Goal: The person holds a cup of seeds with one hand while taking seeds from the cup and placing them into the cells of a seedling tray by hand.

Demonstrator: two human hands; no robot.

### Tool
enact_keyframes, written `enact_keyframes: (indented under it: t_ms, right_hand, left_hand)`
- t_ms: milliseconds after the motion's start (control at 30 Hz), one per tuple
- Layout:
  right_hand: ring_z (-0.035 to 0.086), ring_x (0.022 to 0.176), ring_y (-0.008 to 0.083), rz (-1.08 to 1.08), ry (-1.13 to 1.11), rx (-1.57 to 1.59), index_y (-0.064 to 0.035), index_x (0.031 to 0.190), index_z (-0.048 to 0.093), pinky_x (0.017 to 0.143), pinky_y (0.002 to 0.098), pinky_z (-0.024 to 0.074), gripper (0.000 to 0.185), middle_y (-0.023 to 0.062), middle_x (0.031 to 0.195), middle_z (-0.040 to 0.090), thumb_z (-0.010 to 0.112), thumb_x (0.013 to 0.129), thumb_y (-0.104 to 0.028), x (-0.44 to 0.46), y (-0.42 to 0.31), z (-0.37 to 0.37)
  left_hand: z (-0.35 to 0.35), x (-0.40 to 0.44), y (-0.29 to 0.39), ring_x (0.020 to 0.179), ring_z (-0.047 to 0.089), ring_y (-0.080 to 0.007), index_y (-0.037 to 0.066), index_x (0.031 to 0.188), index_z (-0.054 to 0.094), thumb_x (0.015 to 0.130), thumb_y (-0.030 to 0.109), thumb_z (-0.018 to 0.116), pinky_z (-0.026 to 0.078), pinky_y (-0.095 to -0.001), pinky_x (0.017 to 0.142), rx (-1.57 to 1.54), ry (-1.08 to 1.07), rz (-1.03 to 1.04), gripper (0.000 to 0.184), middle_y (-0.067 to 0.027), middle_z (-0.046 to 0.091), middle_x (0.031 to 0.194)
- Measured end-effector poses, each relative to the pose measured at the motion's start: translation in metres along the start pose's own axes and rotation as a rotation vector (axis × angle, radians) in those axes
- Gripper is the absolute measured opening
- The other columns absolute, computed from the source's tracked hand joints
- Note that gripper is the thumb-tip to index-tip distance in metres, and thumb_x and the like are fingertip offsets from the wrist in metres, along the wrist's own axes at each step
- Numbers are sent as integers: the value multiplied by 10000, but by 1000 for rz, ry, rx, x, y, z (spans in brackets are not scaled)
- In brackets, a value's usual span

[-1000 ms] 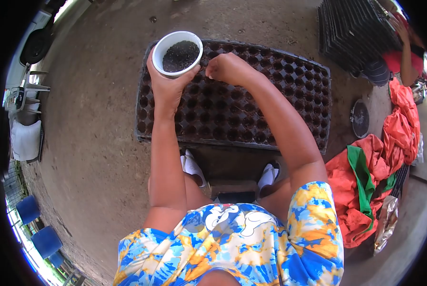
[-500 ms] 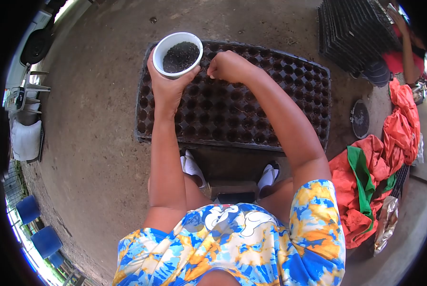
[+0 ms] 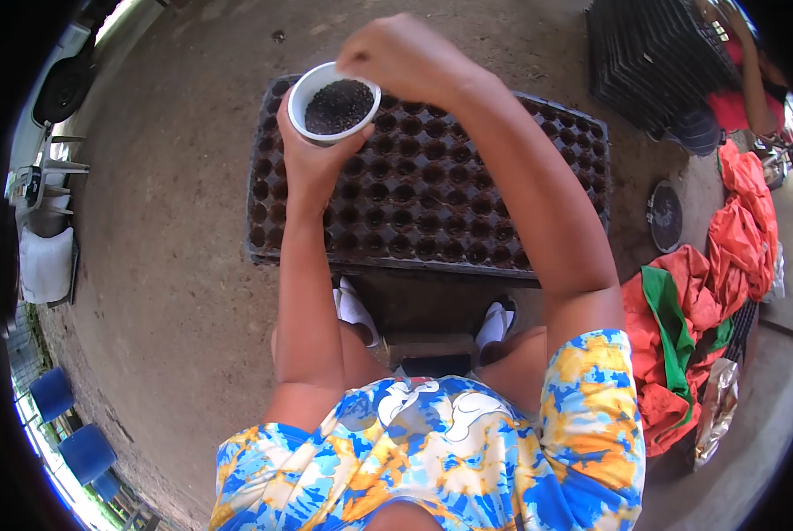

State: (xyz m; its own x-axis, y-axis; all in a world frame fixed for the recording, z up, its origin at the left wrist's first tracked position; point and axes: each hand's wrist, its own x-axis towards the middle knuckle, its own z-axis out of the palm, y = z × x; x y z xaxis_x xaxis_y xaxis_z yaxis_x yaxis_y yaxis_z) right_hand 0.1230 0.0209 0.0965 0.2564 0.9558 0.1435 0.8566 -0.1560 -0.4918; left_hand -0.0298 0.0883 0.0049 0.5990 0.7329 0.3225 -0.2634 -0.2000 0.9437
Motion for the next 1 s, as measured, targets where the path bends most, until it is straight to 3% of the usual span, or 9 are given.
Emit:
enact_keyframes:
  t_ms: [133,233,333,467,500,633,667,733,1000]
  right_hand:
    - [657,736,308,-159,-298,-249,-51,872,715,691,379,523,139,149,825,683,648,771,-118,7,-30,25]
    - [665,727,288,-82,-387,-255,-38,855,695,675,384,521,115,149,821,686,637,778,-100,14,-33,25]
    - [676,737,254,-2,-359,-127,-47,878,695,687,370,530,119,130,813,693,633,790,-97,18,-32,9]
    - [683,790,176,-202,-54,61,-38,911,699,733,314,538,145,85,842,704,667,818,-145,21,-6,-1]
    - [674,759,212,-184,16,185,-36,880,705,706,333,520,190,105,834,706,668,758,-177,24,8,1]
    - [676,742,225,53,-38,156,-53,879,709,691,341,518,176,109,811,702,669,749,-165,26,44,14]
    - [675,761,205,51,-78,14,-49,932,701,714,327,519,172,110,824,704,683,781,-129,23,53,23]
    - [671,753,246,131,-154,-51,-57,925,704,713,344,519,177,126,829,697,680,761,-119,19,61,36]
    - [680,803,275,165,-192,-126,-63,930,715,748,365,528,183,141,846,698,663,756,-85,16,72,50]
  left_hand:
    - [6,0,2,1159,510,-216,8,1348,307,569,87,877,427,-343,993,-39,-43,12,968,-124,479,1267]
    - [4,-2,-2,1169,505,-221,10,1356,293,571,73,874,429,-344,993,86,-65,65,979,-126,474,1271]
    - [3,-1,1,1156,504,-202,9,1346,310,591,65,864,431,-332,987,10,-52,16,938,-108,479,1253]
    - [0,0,-1,1151,508,-211,16,1348,303,574,58,864,415,-336,997,-14,-15,-14,957,-114,481,1255]
    - [-3,2,-8,1145,510,-208,8,1343,311,575,57,860,420,-338,990,7,-11,24,945,-117,485,1252]
    - [-8,2,-2,1141,512,-205,-7,1338,314,577,53,856,420,-334,988,4,33,1,936,-120,489,1245]
    - [-9,2,1,1141,512,-204,-10,1339,310,579,54,856,419,-334,990,-6,44,-3,937,-121,491,1243]
    - [-8,3,4,1140,513,-203,-12,1341,305,584,56,856,417,-335,994,-19,57,-4,938,-121,492,1241]
    - [-12,3,4,1145,511,-203,-4,1344,299,596,63,860,414,-337,1001,-21,63,1,937,-121,490,1245]
